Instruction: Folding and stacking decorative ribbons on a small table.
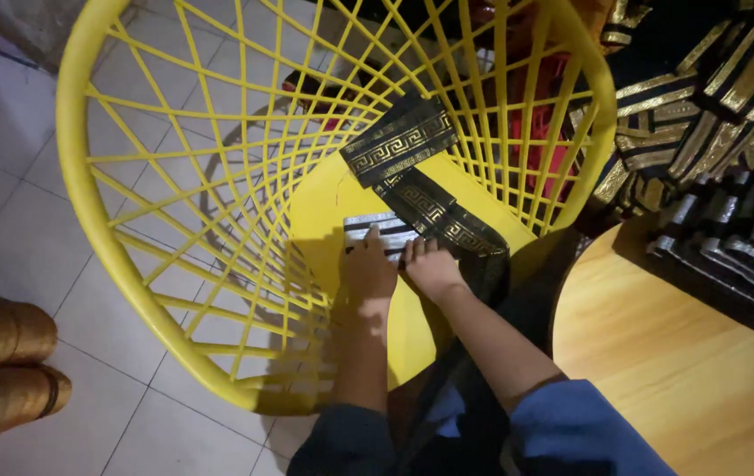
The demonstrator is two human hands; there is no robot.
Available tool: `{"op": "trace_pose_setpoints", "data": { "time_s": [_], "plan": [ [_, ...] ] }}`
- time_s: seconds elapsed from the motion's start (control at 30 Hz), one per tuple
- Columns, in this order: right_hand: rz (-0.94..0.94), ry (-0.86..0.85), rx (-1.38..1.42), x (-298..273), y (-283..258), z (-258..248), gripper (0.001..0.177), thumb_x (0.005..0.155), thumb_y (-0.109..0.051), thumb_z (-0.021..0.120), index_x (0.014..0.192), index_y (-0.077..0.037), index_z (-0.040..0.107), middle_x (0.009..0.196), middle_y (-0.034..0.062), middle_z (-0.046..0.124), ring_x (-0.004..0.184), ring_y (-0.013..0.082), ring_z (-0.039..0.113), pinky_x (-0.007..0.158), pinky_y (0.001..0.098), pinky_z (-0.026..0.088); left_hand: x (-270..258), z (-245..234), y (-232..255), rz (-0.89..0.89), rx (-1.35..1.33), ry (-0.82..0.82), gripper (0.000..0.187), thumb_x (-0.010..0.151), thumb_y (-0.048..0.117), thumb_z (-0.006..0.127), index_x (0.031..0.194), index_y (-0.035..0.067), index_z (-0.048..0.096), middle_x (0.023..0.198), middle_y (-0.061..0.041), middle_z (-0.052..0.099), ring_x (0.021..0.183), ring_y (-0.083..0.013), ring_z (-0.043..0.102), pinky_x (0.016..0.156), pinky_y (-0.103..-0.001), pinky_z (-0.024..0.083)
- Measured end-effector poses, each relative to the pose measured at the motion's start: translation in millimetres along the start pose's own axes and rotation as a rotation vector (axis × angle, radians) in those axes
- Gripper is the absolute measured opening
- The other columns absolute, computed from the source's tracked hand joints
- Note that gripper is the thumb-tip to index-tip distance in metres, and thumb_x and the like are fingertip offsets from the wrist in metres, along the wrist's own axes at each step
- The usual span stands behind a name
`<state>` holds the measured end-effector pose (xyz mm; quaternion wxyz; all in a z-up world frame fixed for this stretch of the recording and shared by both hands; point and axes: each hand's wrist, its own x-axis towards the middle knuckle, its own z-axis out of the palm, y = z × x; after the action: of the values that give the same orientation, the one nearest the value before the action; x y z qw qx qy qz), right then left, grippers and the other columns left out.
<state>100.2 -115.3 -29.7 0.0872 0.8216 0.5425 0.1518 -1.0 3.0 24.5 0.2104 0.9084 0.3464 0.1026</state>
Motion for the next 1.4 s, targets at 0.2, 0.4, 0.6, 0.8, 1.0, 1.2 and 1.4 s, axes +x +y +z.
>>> {"op": "trace_pose_setpoints", "data": {
  "time_s": [0.2,0.4,0.6,0.8,1.0,1.2,1.4],
  "plan": [
    [-0.015,-0.182,0.181,10,17,-17,0.026,0.089,-0.012,0.059,0.109,0.001,0.067,0.103,0.0159,0.073,0.091,0.0304,0.073,0.066,0.0388,0.060,-4,-14,18,-0.021,-0.200,0.109,0.088,0.071,0.024,0.084,0.149,0.006,0.045,0.122,-0.024,0.066,0.103,-0.0482,0.063,0.090,-0.056,0.049],
    [0.252,-0.140,0.553,19,30,-88,0.014,0.084,-0.013,0.061,0.095,-0.005,0.063,0.092,0.0181,0.073,0.083,0.0366,0.073,0.066,0.0480,0.059,-26,18,25,-0.072,-0.297,0.343,0.100,0.069,0.025,0.085,0.149,-0.009,0.035,0.122,-0.028,0.064,0.108,-0.0491,0.062,0.095,-0.055,0.047],
    [0.395,-0.139,0.690,11,43,-147,0.026,0.092,-0.021,0.063,0.106,0.000,0.055,0.092,0.0244,0.071,0.075,0.0440,0.071,0.067,0.0536,0.057,-58,-37,87,-0.047,-0.768,0.164,0.061,0.093,0.028,0.073,0.142,-0.002,0.051,0.131,-0.023,0.065,0.124,-0.0419,0.063,0.109,-0.050,0.050],
    [0.374,0.470,0.734,-22,74,-178,0.044,0.090,-0.018,0.067,0.122,0.006,0.050,0.093,0.0305,0.065,0.081,0.0490,0.065,0.074,0.0508,0.056,-56,-28,90,0.281,-0.290,0.197,0.072,0.079,0.018,0.072,0.145,0.000,0.047,0.149,-0.019,0.052,0.140,-0.0389,0.044,0.115,-0.063,0.022],
    [0.791,0.241,1.061,-100,110,-201,0.017,0.103,-0.016,0.064,0.104,0.000,0.065,0.078,0.0184,0.066,0.068,0.0249,0.063,0.065,0.0371,0.051,-54,-57,91,0.434,-0.263,0.201,0.062,0.085,0.002,0.064,0.145,0.011,0.053,0.146,-0.011,0.057,0.137,-0.0318,0.053,0.119,-0.056,0.033],
    [1.036,0.624,1.483,-192,146,-211,0.011,0.102,-0.006,0.057,0.113,-0.007,0.061,0.098,-0.0003,0.062,0.081,0.0107,0.062,0.066,0.0274,0.056,-55,-31,95,0.527,-0.459,0.245,0.065,0.074,-0.013,0.053,0.134,0.009,0.065,0.130,-0.014,0.070,0.126,-0.0334,0.064,0.112,-0.043,0.049],
    [1.162,0.813,1.472,-277,165,-191,0.015,0.102,-0.003,0.057,0.115,-0.006,0.062,0.104,-0.0011,0.064,0.087,0.0102,0.063,0.073,0.0266,0.054,-75,-79,138,0.415,-0.381,-0.122,0.047,0.077,0.010,0.072,0.123,0.015,0.068,0.106,-0.014,0.074,0.101,-0.0389,0.068,0.086,-0.047,0.055]
  ]
}}
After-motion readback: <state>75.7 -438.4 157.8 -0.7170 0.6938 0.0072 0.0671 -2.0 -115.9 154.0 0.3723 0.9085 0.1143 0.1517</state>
